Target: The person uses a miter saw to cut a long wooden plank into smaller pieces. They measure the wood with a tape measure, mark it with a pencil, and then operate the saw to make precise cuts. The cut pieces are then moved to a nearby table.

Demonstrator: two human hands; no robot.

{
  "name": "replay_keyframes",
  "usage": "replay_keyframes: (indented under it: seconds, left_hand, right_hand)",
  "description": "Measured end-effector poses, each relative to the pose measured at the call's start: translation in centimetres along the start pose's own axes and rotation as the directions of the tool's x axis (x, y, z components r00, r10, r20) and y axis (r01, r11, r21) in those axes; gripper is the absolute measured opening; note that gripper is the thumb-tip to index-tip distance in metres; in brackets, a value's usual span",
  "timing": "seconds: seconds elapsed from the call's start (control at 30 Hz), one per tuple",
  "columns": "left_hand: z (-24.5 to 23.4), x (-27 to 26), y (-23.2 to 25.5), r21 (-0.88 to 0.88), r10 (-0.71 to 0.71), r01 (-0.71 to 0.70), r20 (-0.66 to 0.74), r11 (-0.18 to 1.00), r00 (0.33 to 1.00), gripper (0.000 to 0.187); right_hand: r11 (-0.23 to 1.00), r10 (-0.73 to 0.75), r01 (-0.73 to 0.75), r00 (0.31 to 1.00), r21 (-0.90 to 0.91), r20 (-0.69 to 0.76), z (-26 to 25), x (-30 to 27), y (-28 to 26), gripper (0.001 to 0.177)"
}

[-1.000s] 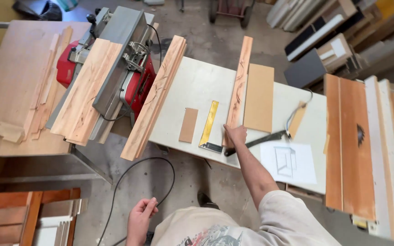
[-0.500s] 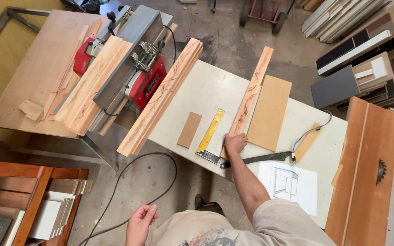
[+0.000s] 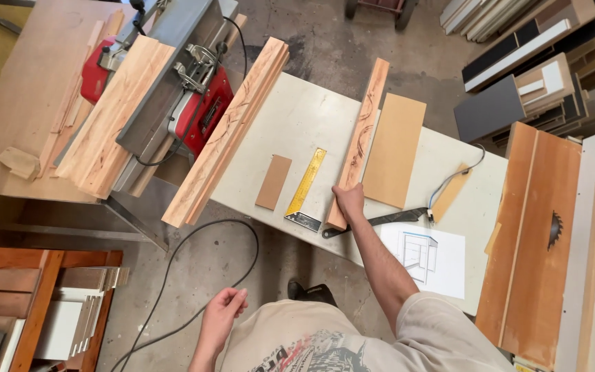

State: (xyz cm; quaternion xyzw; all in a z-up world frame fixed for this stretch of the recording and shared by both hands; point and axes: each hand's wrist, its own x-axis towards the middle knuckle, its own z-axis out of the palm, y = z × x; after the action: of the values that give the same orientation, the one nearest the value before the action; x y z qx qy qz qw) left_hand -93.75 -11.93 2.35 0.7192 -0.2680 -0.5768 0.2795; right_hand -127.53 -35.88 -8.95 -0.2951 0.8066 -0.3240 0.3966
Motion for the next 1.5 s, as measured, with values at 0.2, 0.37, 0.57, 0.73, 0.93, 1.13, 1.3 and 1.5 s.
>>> replay_keyframes:
  seconds: [0.2,0.37,0.57,0.73,0.93,1.13,1.3,1.5]
  left_hand:
    - [3.0,2.4,4.5,0.192,0.084,-0.123,0.200,0.974,0.976,0.020]
    - [4.6,5.7,9.1,0.205,0.306,-0.346,0.201,0.916,0.931,0.044]
    - [3.5,6.7,13.6,-0.262,0.622,-0.600,0.000,0.755,0.783,0.061]
    - [-1.5,4.3,12.0,-0.690,0.817,-0.654,-0.159,0.310,0.555,0.073]
    - [-7.9,-1.4,7.1,-0.610,0.082,-0.775,-0.775,0.165,0.627,0.014]
    - [-17.4,-5.1,1.0,-0.499,-0.369,-0.865,-0.796,-0.050,0.480,0.022]
    - [-25.5,-4.3,-5.2,-0.397,-0.424,-0.911,-0.810,-0.111,0.405,0.027]
    - [-38.1,-3.6,-11.2,-0.331,-0.357,-0.943,-0.887,0.047,0.293,0.033]
  right_hand:
    - [0.988,-0.062,0.057,0.997,0.144,0.037,-1.5,-10.8,-1.3,0.060]
    - [0.957,-0.275,0.250,0.941,0.145,0.197,0.0,-14.5,1.9,0.089]
    - [0.725,-0.687,0.612,0.677,0.316,0.263,4.5,-15.8,4.7,0.098]
    - [0.409,-0.861,0.838,0.224,0.361,0.456,7.9,-18.4,3.8,0.062]
    - [0.335,-0.489,0.896,-0.098,0.291,0.867,12.0,-23.6,-1.4,0.097]
    - [0.230,-0.158,0.951,-0.171,0.205,0.973,17.3,-28.3,-4.1,0.066]
    - [0.100,-0.099,0.941,-0.314,0.323,0.944,25.8,-33.5,-3.4,0.069]
    - [0.209,-0.176,0.847,-0.459,0.489,0.871,41.2,-38.6,-4.5,0.061]
